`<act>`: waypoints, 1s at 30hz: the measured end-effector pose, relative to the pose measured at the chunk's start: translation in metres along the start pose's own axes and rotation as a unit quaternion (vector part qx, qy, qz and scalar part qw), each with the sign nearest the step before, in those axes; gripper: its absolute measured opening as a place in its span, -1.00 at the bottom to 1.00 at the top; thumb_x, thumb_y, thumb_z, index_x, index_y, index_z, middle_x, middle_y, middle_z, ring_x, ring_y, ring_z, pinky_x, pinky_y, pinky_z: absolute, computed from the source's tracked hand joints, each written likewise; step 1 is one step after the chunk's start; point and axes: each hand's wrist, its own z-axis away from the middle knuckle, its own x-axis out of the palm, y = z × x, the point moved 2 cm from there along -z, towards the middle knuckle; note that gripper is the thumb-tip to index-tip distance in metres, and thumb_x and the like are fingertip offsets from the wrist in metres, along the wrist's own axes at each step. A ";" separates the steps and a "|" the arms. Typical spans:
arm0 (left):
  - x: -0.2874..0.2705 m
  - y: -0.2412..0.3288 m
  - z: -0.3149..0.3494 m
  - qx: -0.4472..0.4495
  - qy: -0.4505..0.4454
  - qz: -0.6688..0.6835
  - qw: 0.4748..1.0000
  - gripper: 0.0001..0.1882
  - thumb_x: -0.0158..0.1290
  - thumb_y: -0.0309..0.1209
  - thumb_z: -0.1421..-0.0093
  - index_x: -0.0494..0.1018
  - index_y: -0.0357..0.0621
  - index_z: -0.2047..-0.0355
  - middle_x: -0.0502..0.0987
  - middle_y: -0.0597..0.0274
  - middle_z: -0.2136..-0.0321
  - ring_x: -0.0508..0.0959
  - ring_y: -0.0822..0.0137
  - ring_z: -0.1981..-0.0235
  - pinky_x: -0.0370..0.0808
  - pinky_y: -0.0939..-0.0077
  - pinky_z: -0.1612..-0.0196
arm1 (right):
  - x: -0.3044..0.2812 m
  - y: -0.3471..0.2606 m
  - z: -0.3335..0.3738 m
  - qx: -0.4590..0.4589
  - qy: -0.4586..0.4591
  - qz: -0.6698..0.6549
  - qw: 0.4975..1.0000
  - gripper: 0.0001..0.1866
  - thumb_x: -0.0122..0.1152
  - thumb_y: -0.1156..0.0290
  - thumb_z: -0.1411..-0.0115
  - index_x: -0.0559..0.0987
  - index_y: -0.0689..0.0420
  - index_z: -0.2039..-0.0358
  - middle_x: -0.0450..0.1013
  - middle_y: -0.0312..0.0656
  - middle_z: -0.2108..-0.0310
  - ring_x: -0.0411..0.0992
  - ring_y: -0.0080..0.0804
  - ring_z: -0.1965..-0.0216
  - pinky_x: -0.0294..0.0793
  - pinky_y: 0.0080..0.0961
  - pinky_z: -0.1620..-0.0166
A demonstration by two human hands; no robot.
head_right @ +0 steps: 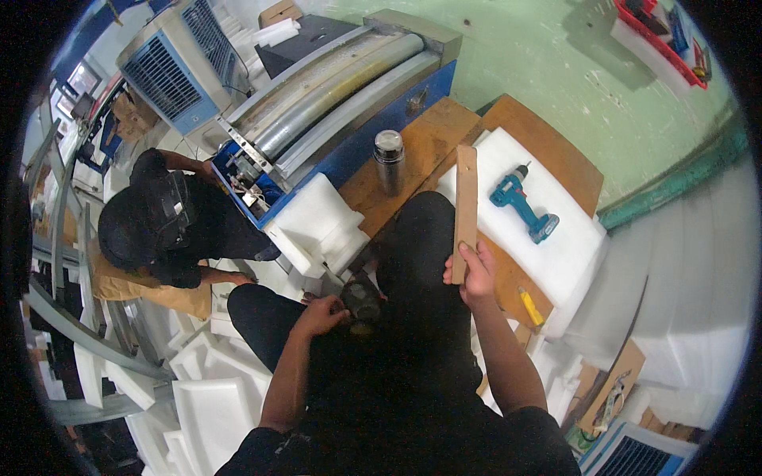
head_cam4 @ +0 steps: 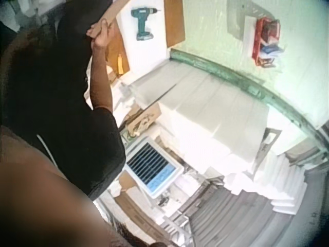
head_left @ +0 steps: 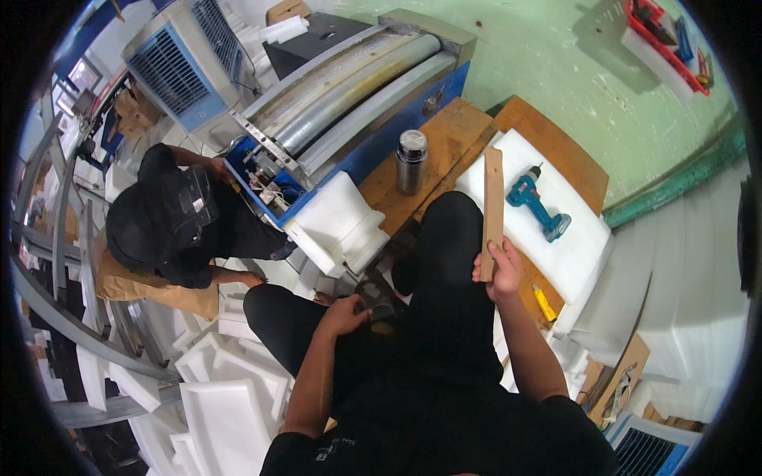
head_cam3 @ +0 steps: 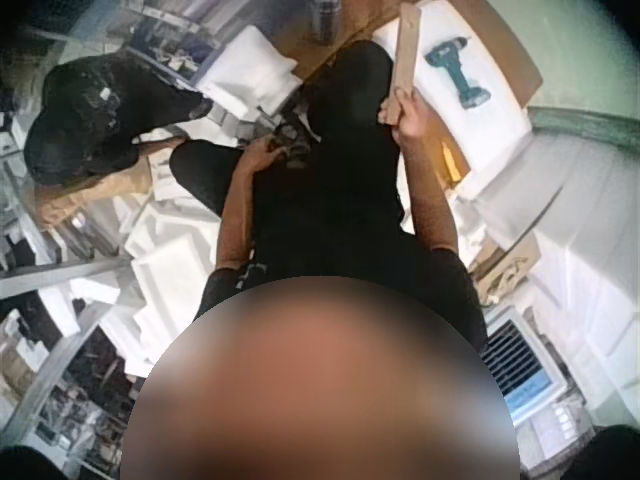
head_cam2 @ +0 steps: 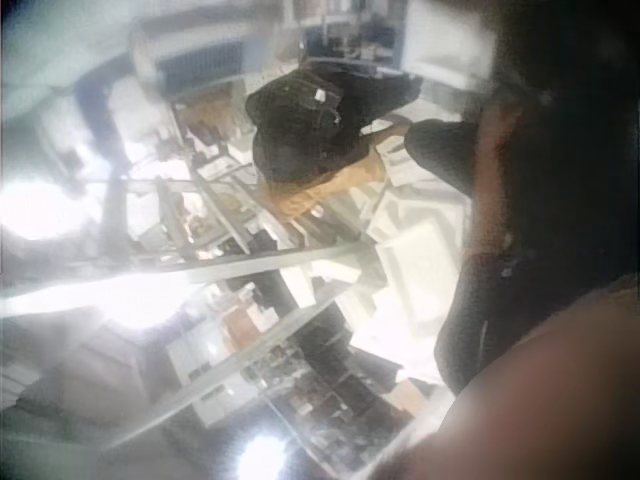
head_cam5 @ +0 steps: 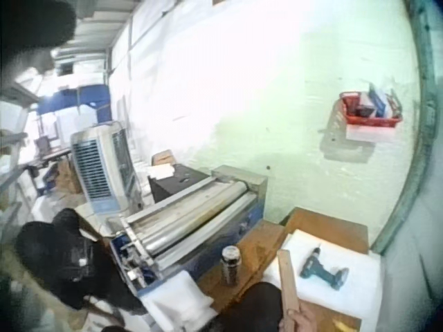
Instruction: The person sits on the floor and assembles a machine using a wooden piece and a cordless drill. They position the wood, drill screws into the machine, and adjust components while another person works nearby.
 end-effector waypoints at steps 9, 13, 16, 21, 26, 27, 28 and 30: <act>0.005 -0.007 0.003 0.010 0.033 -0.021 0.999 -0.57 0.30 -0.18 -0.22 0.56 -0.29 0.09 0.67 -0.08 0.28 0.67 0.00 0.21 0.58 0.18 0.11 | -0.065 -0.020 -0.034 -0.115 0.233 0.147 0.955 -0.30 0.45 0.35 -0.07 0.34 0.35 -0.14 0.51 0.05 0.19 0.52 -0.31 0.55 0.57 -0.39 0.52; 0.004 -0.006 0.008 -0.012 0.027 -0.030 0.999 -0.60 0.30 -0.17 -0.22 0.55 -0.26 0.14 0.65 -0.06 0.33 0.66 -0.02 0.23 0.57 0.13 0.13 | -0.082 -0.017 -0.076 -0.111 0.179 0.286 0.935 -0.55 0.39 0.38 -0.09 0.48 0.36 0.08 0.42 -0.23 0.51 0.37 -0.46 0.67 0.45 -0.45 0.59; 0.003 0.003 0.013 -0.039 0.016 -0.021 0.999 -0.60 0.29 -0.15 -0.22 0.54 -0.22 0.13 0.65 -0.05 0.31 0.65 -0.03 0.21 0.57 0.12 0.13 | -0.070 -0.008 -0.135 -0.002 0.125 0.312 0.942 -0.67 0.37 0.32 -0.08 0.58 0.34 0.28 0.41 -0.25 0.57 0.38 -0.46 0.67 0.41 -0.44 0.61; 0.005 0.031 0.027 -0.098 -0.049 -0.119 0.987 -0.59 0.28 -0.13 -0.22 0.53 -0.18 0.11 0.65 -0.02 0.23 0.65 -0.04 0.15 0.57 0.12 0.10 | -0.033 0.018 -0.246 0.007 0.171 0.413 0.895 -0.49 0.37 0.08 0.02 0.62 0.38 0.38 0.62 0.18 0.35 0.64 -0.04 0.29 0.60 -0.20 0.21; 0.006 0.043 0.021 -0.095 -0.044 -0.098 0.990 -0.58 0.26 -0.17 -0.24 0.53 -0.15 0.01 0.66 -0.04 0.17 0.66 -0.01 0.12 0.56 0.14 0.03 | 0.000 0.047 -0.331 -0.050 0.101 0.369 0.923 -0.48 0.36 0.14 -0.08 0.59 0.37 0.15 0.59 0.17 0.18 0.60 -0.06 0.18 0.58 -0.25 0.18; 0.006 0.041 0.016 -0.107 -0.051 -0.097 0.988 -0.58 0.25 -0.15 -0.23 0.53 -0.14 0.03 0.65 -0.03 0.18 0.65 -0.03 0.12 0.56 0.11 0.04 | 0.003 0.050 -0.336 -0.012 0.055 0.397 0.916 -0.48 0.36 0.15 -0.10 0.59 0.35 0.09 0.59 0.14 0.16 0.60 -0.07 0.19 0.58 -0.26 0.19; 0.007 0.038 0.012 -0.127 -0.052 -0.096 0.986 -0.59 0.25 -0.12 -0.23 0.53 -0.14 0.06 0.65 -0.02 0.20 0.64 -0.06 0.12 0.56 0.08 0.05 | -0.002 0.048 -0.333 0.053 0.030 0.407 0.911 -0.49 0.34 0.11 -0.10 0.62 0.33 0.13 0.60 0.14 0.14 0.59 0.02 0.12 0.57 -0.21 0.08; 0.009 0.032 0.004 -0.096 -0.039 -0.115 0.988 -0.59 0.24 -0.14 -0.23 0.53 -0.14 0.04 0.65 -0.02 0.19 0.64 -0.05 0.13 0.56 0.09 0.06 | -0.016 0.025 -0.315 -0.044 0.032 0.494 0.868 -0.50 0.34 0.07 -0.11 0.65 0.27 0.14 0.59 0.15 0.08 0.57 0.06 0.02 0.55 -0.15 -0.05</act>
